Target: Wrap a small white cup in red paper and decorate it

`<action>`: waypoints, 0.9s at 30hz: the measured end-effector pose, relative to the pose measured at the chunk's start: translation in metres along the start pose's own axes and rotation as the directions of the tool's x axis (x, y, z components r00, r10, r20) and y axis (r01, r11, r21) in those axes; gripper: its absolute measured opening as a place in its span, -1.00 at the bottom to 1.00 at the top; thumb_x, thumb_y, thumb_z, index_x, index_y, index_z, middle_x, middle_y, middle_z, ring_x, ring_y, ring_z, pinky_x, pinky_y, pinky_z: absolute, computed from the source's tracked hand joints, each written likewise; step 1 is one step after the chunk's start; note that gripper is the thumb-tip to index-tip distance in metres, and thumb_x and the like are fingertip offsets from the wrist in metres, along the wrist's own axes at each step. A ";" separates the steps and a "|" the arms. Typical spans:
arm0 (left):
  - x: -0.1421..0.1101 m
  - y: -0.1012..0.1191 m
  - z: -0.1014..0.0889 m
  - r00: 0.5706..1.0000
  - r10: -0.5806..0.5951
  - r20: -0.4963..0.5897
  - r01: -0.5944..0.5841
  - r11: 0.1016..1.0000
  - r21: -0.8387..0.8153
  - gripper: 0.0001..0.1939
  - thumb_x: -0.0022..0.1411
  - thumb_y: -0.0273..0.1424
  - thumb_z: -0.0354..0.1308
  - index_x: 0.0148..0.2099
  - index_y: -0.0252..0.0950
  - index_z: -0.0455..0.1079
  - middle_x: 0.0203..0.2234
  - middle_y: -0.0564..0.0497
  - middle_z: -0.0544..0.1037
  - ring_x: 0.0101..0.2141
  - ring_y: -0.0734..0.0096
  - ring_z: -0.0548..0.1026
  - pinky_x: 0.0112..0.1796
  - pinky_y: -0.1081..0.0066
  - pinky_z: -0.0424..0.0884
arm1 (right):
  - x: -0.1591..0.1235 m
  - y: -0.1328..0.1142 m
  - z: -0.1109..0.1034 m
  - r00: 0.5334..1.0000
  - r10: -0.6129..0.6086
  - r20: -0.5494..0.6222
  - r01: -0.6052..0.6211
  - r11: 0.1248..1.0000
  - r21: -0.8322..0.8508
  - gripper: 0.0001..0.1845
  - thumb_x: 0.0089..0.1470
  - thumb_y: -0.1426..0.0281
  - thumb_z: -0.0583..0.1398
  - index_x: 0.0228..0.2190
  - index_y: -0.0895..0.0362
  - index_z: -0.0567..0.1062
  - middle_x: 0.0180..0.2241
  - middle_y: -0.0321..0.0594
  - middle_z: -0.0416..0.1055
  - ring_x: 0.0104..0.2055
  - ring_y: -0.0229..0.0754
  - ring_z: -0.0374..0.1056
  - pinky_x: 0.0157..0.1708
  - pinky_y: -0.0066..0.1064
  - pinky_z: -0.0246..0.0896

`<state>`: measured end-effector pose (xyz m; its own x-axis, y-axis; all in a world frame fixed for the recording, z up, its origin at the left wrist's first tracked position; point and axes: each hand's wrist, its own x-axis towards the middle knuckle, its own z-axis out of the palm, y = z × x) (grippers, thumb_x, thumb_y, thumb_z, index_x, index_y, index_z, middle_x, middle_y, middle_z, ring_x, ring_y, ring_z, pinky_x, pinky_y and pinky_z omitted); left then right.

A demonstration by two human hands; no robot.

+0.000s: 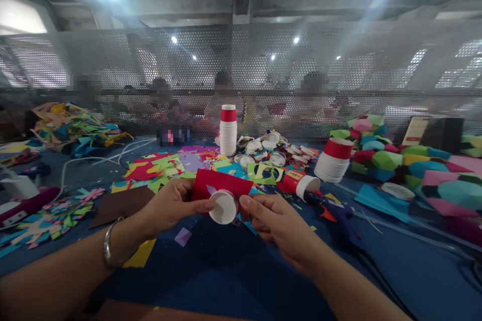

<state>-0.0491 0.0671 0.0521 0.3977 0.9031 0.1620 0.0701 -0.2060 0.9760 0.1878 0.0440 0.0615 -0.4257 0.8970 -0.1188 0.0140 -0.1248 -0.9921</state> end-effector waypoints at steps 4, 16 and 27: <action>0.000 0.002 0.001 1.000 -0.009 0.017 0.010 1.000 -0.022 -0.69 0.01 -0.22 0.38 -0.28 -0.34 0.50 -0.42 -0.02 0.58 -0.43 0.47 0.44 -0.36 0.44 0.33 | 0.000 0.000 0.000 1.000 0.001 -0.006 -0.001 1.000 -0.012 -0.54 0.12 0.01 0.23 -0.46 0.15 0.31 -0.63 -0.54 -0.20 -0.62 -0.44 -0.37 -0.66 -0.50 -0.49; -0.001 0.002 -0.001 1.000 -0.018 0.005 0.018 1.000 0.018 -0.70 0.02 -0.20 0.37 -0.35 -0.34 0.46 -0.49 0.04 0.51 -0.48 0.52 0.35 -0.45 0.48 0.22 | -0.001 0.001 -0.001 1.000 -0.026 0.009 0.026 0.997 -0.072 -0.55 0.15 0.03 0.21 -0.47 0.16 0.32 -0.61 -0.51 -0.17 -0.61 -0.43 -0.36 -0.66 -0.48 -0.49; -0.002 0.005 -0.005 0.998 -0.033 -0.059 0.034 0.999 0.015 -0.68 0.00 -0.20 0.39 -0.37 -0.35 0.43 -0.53 0.09 0.39 -0.49 0.56 0.25 -0.46 0.48 0.15 | 0.002 0.003 -0.003 1.000 -0.015 -0.016 0.013 0.994 -0.111 -0.53 0.15 0.02 0.20 -0.47 0.18 0.38 -0.64 -0.52 -0.13 -0.62 -0.44 -0.31 -0.66 -0.48 -0.45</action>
<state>-0.0544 0.0662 0.0576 0.3404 0.9301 0.1377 0.0977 -0.1806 0.9787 0.1894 0.0462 0.0579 -0.4113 0.9055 -0.1043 0.1084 -0.0650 -0.9920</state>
